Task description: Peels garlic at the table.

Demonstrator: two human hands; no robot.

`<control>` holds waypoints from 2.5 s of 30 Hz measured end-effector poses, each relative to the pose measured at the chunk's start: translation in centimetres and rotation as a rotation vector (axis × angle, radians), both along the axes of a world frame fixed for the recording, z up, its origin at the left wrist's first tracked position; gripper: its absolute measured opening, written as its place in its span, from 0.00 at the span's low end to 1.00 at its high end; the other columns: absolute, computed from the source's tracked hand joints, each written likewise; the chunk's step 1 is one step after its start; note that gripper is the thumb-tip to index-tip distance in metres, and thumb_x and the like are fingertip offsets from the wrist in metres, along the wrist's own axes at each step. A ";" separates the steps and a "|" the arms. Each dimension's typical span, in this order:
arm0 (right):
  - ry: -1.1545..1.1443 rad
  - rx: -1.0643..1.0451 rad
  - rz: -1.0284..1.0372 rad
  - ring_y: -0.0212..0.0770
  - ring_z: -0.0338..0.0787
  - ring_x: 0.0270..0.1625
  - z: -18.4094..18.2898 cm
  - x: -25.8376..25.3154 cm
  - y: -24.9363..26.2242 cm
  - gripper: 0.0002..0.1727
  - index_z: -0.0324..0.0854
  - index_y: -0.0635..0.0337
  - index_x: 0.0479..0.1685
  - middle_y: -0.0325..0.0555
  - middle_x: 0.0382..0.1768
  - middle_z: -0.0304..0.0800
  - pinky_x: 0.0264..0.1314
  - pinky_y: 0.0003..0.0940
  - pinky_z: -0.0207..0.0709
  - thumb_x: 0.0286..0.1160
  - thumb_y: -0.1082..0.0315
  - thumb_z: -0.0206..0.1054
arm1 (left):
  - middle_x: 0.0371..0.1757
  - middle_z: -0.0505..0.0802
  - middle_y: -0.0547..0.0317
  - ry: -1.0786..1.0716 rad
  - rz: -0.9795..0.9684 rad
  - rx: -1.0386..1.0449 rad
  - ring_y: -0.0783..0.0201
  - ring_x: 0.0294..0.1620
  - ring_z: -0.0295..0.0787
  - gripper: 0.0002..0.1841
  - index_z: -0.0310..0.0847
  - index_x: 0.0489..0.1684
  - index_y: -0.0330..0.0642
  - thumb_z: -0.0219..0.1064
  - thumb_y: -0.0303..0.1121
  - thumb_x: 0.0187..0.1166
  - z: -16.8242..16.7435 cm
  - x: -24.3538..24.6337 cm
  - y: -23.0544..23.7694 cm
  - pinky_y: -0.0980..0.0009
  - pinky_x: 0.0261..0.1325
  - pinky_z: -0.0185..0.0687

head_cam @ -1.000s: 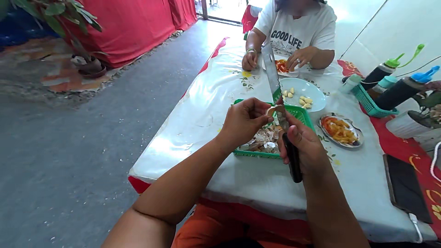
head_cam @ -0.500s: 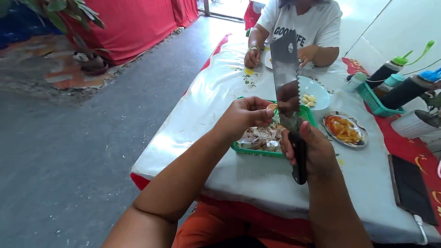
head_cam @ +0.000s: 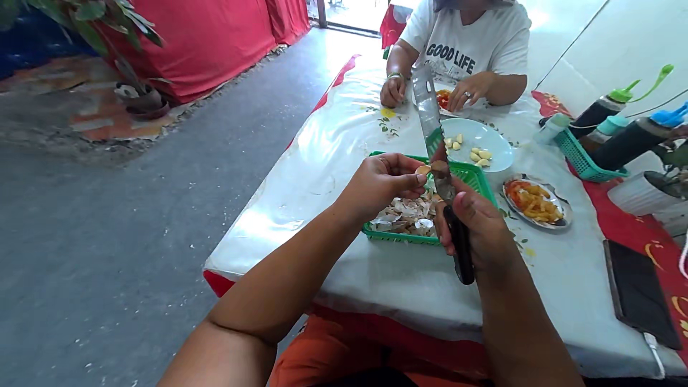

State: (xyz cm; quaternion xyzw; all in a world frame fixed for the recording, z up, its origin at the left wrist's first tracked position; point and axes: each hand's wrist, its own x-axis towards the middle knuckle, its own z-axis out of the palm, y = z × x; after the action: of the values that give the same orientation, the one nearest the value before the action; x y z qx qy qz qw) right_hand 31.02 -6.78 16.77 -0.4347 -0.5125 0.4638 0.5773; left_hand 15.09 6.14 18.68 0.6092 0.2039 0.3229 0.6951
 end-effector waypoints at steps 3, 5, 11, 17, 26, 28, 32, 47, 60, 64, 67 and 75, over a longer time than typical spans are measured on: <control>0.010 0.002 -0.005 0.28 0.81 0.15 0.0 0.1 0.1 0.33 0.64 0.45 0.85 0.36 0.16 0.78 0.18 0.20 0.80 0.87 0.41 0.55 | 0.38 0.94 0.55 -0.001 0.002 0.031 0.67 0.37 0.94 0.07 0.85 0.50 0.32 0.69 0.19 0.78 -0.1 0.1 0.0 0.71 0.46 0.94; 0.017 0.011 0.016 0.28 0.81 0.15 -0.1 0.3 0.0 0.34 0.64 0.45 0.87 0.37 0.17 0.78 0.18 0.19 0.80 0.87 0.40 0.54 | 0.39 0.94 0.54 -0.001 -0.010 0.014 0.66 0.38 0.95 0.08 0.85 0.51 0.33 0.69 0.20 0.78 -0.1 0.0 0.1 0.70 0.47 0.94; 0.064 0.004 0.095 0.28 0.82 0.16 -0.2 0.3 0.0 0.36 0.61 0.42 0.88 0.36 0.18 0.80 0.19 0.19 0.80 0.85 0.39 0.58 | 0.39 0.94 0.56 -0.020 -0.023 -0.068 0.67 0.37 0.94 0.04 0.82 0.48 0.36 0.66 0.21 0.81 0.2 -0.4 0.2 0.72 0.45 0.93; 0.027 0.004 0.071 0.27 0.81 0.15 -0.2 0.2 0.1 0.35 0.62 0.43 0.88 0.37 0.18 0.78 0.18 0.18 0.79 0.86 0.39 0.56 | 0.37 0.93 0.57 -0.020 -0.024 -0.036 0.68 0.36 0.94 0.04 0.82 0.47 0.35 0.67 0.20 0.80 -0.1 -0.3 0.2 0.72 0.44 0.93; 0.013 -0.005 -0.057 0.28 0.80 0.14 0.2 -0.5 0.0 0.31 0.68 0.45 0.82 0.36 0.17 0.77 0.16 0.20 0.79 0.87 0.40 0.54 | 0.35 0.93 0.57 -0.006 0.054 0.152 0.67 0.34 0.94 0.08 0.83 0.48 0.33 0.72 0.20 0.76 -0.5 0.3 -0.3 0.71 0.44 0.95; 0.026 0.005 -0.079 0.28 0.80 0.14 0.2 -0.6 0.0 0.31 0.70 0.47 0.80 0.36 0.17 0.77 0.16 0.20 0.79 0.87 0.40 0.55 | 0.35 0.93 0.56 -0.005 0.067 0.233 0.67 0.34 0.95 0.09 0.83 0.48 0.32 0.74 0.20 0.75 -0.8 0.4 -0.4 0.70 0.44 0.95; 0.048 0.004 -0.111 0.27 0.80 0.13 0.3 -0.5 -0.2 0.32 0.73 0.49 0.78 0.36 0.16 0.78 0.16 0.20 0.80 0.85 0.38 0.57 | 0.36 0.94 0.57 -0.014 0.063 0.292 0.68 0.34 0.95 0.09 0.82 0.48 0.33 0.75 0.20 0.74 -1.0 0.5 -0.4 0.71 0.43 0.95; 0.038 -0.003 -0.084 0.28 0.82 0.14 0.1 -0.3 0.2 0.35 0.70 0.47 0.80 0.37 0.15 0.79 0.16 0.20 0.80 0.82 0.35 0.59 | 0.36 0.94 0.56 0.049 -0.014 0.056 0.68 0.34 0.94 0.06 0.82 0.48 0.33 0.70 0.22 0.79 0.2 0.1 -0.4 0.73 0.42 0.93; -0.146 0.041 -0.203 0.27 0.83 0.15 0.0 -1.0 -0.2 0.31 0.72 0.49 0.78 0.35 0.17 0.81 0.18 0.19 0.81 0.82 0.42 0.63 | 0.32 0.93 0.56 0.067 0.046 0.152 0.67 0.29 0.93 0.07 0.79 0.41 0.35 0.73 0.20 0.75 -0.2 0.0 -0.6 0.72 0.37 0.94; -0.147 0.003 -0.201 0.26 0.83 0.16 0.0 -1.4 0.1 0.35 0.66 0.48 0.79 0.35 0.20 0.83 0.18 0.18 0.80 0.76 0.44 0.69 | 0.29 0.91 0.60 0.048 0.054 0.143 0.69 0.28 0.92 0.08 0.76 0.40 0.38 0.72 0.20 0.75 -0.1 0.2 -0.8 0.72 0.36 0.93; -0.137 -0.016 -0.210 0.27 0.82 0.15 0.1 -1.5 0.1 0.34 0.65 0.49 0.79 0.37 0.20 0.84 0.18 0.18 0.79 0.77 0.46 0.69 | 0.29 0.91 0.60 0.051 0.053 0.152 0.69 0.27 0.92 0.07 0.78 0.40 0.37 0.72 0.20 0.75 -0.1 0.3 -0.9 0.73 0.36 0.93; -0.156 -0.064 -0.239 0.27 0.82 0.15 0.3 -1.8 -0.1 0.32 0.67 0.50 0.81 0.36 0.19 0.80 0.17 0.19 0.80 0.84 0.43 0.59 | 0.30 0.91 0.58 0.090 0.055 0.180 0.68 0.28 0.93 0.08 0.78 0.41 0.36 0.73 0.21 0.75 -0.4 0.3 -0.7 0.71 0.37 0.94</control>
State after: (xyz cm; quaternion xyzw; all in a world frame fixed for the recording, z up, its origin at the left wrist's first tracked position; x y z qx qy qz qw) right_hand 29.26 -6.85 17.11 -0.5455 -0.4851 0.3727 0.5728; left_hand 15.41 5.41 18.25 0.6772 0.2217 0.3313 0.6184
